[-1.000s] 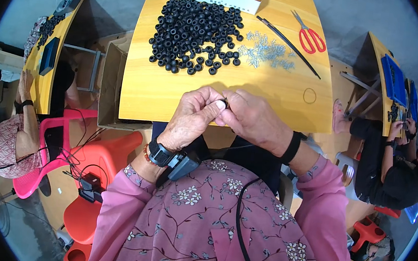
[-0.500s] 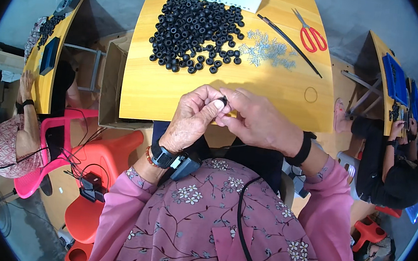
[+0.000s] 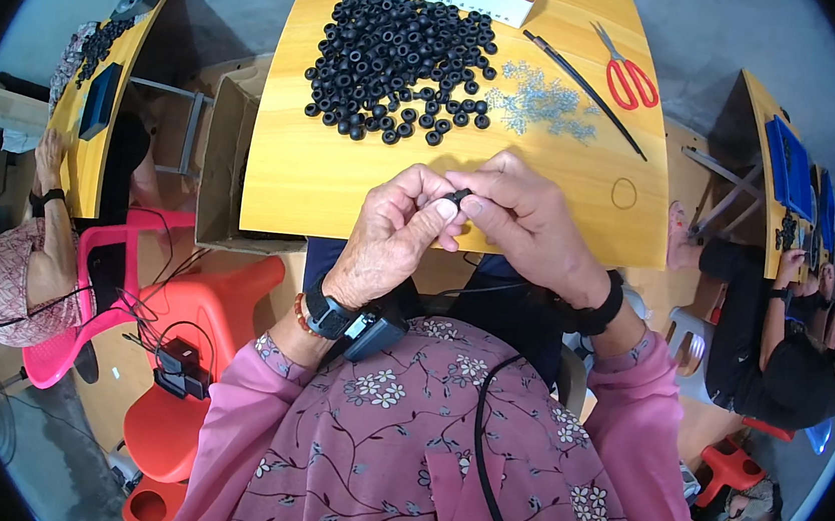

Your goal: Inserting small metal components into black rubber rings manually.

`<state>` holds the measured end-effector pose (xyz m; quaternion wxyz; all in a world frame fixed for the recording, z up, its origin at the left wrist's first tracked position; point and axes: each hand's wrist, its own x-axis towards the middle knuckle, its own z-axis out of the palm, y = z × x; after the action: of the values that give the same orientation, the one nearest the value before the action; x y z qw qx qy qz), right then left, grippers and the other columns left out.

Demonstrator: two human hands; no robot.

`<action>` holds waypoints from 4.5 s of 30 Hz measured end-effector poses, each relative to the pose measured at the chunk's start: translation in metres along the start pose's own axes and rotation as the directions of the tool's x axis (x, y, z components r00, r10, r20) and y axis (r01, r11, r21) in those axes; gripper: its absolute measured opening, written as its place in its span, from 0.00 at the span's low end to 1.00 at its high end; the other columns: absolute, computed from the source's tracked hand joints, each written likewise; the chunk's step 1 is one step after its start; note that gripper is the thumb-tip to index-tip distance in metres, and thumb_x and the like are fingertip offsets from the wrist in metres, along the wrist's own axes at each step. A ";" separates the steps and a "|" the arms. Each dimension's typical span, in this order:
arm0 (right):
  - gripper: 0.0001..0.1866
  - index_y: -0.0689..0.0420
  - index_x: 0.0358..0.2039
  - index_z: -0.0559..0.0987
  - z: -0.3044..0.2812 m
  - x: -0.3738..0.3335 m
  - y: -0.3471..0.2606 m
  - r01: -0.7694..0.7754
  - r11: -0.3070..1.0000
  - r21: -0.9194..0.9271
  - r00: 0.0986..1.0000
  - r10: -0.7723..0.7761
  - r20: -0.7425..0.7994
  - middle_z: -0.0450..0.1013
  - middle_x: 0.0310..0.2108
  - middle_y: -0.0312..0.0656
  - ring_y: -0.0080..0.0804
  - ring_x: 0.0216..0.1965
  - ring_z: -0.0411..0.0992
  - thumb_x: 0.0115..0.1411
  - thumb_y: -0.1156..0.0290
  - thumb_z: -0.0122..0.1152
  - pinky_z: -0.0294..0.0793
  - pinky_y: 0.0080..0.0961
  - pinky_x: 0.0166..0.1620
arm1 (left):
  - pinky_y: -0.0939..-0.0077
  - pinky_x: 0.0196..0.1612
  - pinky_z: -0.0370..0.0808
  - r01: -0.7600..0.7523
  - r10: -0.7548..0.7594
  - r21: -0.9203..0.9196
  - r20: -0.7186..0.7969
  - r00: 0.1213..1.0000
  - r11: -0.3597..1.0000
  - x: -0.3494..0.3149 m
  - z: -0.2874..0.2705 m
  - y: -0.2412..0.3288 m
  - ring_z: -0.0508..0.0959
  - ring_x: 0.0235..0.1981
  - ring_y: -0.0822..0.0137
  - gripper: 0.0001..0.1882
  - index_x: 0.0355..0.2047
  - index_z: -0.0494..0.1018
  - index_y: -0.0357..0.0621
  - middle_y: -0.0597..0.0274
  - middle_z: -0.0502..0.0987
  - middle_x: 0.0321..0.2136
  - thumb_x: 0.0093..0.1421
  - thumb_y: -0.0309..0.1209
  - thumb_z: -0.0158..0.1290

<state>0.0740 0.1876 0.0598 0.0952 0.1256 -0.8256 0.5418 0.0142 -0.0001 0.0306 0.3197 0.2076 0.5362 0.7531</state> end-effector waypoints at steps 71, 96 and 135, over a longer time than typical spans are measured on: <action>0.07 0.58 0.38 0.83 0.010 0.007 0.011 0.034 0.990 0.134 0.988 -0.013 -0.153 0.72 0.32 0.36 0.23 0.32 0.70 0.59 0.80 0.66 0.70 0.18 0.34 | 0.72 0.38 0.85 0.082 -0.118 -0.338 -0.090 0.989 0.938 -0.005 -0.008 -0.001 0.84 0.33 0.68 0.10 0.47 0.76 0.35 0.56 0.82 0.36 0.66 0.23 0.55; 0.18 0.56 0.50 0.80 0.002 -0.010 0.002 -0.051 0.995 0.080 0.997 0.055 -0.048 0.72 0.33 0.41 0.29 0.29 0.72 0.58 0.79 0.66 0.72 0.23 0.33 | 0.73 0.37 0.85 0.172 -0.190 -0.333 -0.022 0.982 0.927 -0.006 -0.006 -0.006 0.84 0.32 0.67 0.04 0.39 0.76 0.36 0.56 0.81 0.33 0.66 0.24 0.54; 0.11 0.61 0.38 0.73 0.018 -0.007 -0.005 0.145 0.759 -0.635 0.989 -0.126 0.076 0.69 0.30 0.45 0.44 0.26 0.75 0.60 0.69 0.61 0.74 0.37 0.27 | 0.81 0.37 0.76 0.016 0.013 0.139 -0.204 0.979 0.990 -0.001 0.008 -0.009 0.78 0.30 0.77 0.02 0.35 0.77 0.35 0.63 0.81 0.29 0.65 0.22 0.57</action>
<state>0.0814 0.1699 0.0547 0.1594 0.1527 -0.9504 0.2190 0.0224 0.0071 0.0246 0.2481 0.1504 0.6179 0.7308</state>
